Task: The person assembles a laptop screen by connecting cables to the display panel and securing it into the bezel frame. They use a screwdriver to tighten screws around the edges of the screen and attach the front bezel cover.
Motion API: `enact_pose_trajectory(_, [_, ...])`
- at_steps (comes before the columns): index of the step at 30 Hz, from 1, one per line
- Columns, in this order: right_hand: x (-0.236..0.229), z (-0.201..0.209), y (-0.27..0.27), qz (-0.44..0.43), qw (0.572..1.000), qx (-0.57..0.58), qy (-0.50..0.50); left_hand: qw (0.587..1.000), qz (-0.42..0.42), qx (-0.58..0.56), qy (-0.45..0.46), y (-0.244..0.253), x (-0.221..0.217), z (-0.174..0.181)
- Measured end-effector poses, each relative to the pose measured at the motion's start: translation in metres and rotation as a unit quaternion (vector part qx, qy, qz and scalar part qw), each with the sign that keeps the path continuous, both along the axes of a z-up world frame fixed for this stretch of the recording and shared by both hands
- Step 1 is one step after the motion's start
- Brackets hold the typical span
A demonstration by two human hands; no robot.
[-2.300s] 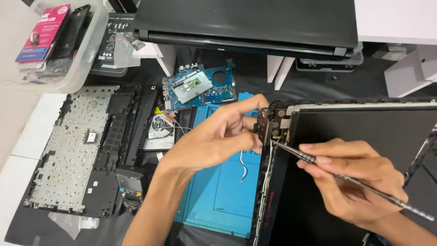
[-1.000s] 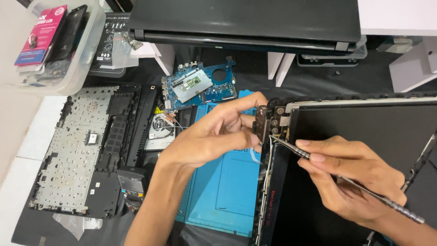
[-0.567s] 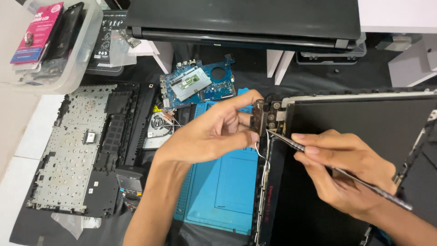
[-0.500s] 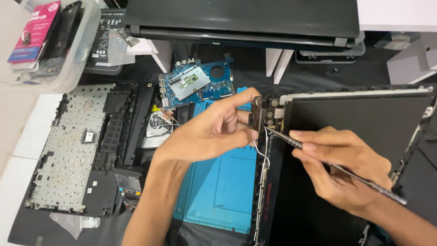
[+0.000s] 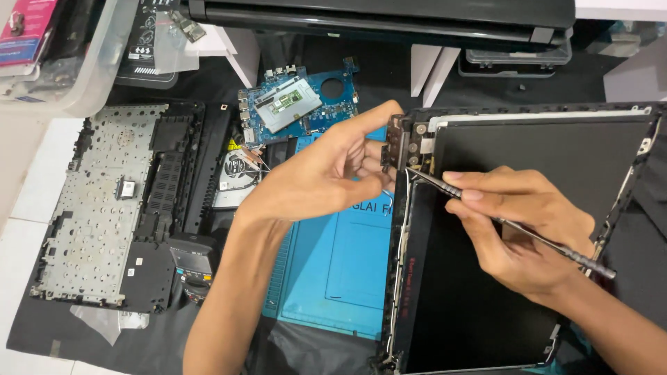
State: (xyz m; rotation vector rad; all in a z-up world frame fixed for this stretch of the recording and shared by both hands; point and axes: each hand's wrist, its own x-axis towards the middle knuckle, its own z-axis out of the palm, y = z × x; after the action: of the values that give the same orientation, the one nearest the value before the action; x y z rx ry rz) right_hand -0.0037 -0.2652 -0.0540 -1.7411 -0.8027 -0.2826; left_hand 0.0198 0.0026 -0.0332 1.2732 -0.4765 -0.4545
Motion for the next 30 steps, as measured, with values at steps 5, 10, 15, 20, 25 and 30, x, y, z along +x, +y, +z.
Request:
enact_pose_trajectory(5, [-0.002, 0.004, 0.002, -0.033, 0.998, -0.014, -0.044, 0.999, -0.024, 0.009, -0.025, -0.002, 0.0, 0.008])
enact_pose_trajectory(10, [0.0, 0.002, -0.001, -0.048, 0.996, -0.035, -0.062, 1.0, -0.022, 0.003, -0.009, -0.001, -0.002, -0.001])
enact_pose_trajectory(15, [0.001, -0.001, 0.0, -0.021, 0.998, -0.007, -0.054, 0.995, -0.065, -0.065, -0.028, 0.011, -0.006, -0.021])
enact_pose_trajectory(20, [-0.002, 0.0, 0.001, -0.01, 0.996, 0.007, -0.09, 0.993, -0.064, -0.066, -0.067, 0.02, -0.002, -0.036])
enact_pose_trajectory(25, [-0.001, -0.002, 0.004, -0.019, 0.995, 0.0, -0.102, 0.992, -0.115, -0.032, -0.042, 0.018, 0.009, -0.012])
enact_pose_trajectory(30, [0.009, 0.007, 0.021, -0.044, 0.988, -0.045, -0.142, 0.997, -0.075, -0.009, 0.003, 0.019, 0.017, -0.026])
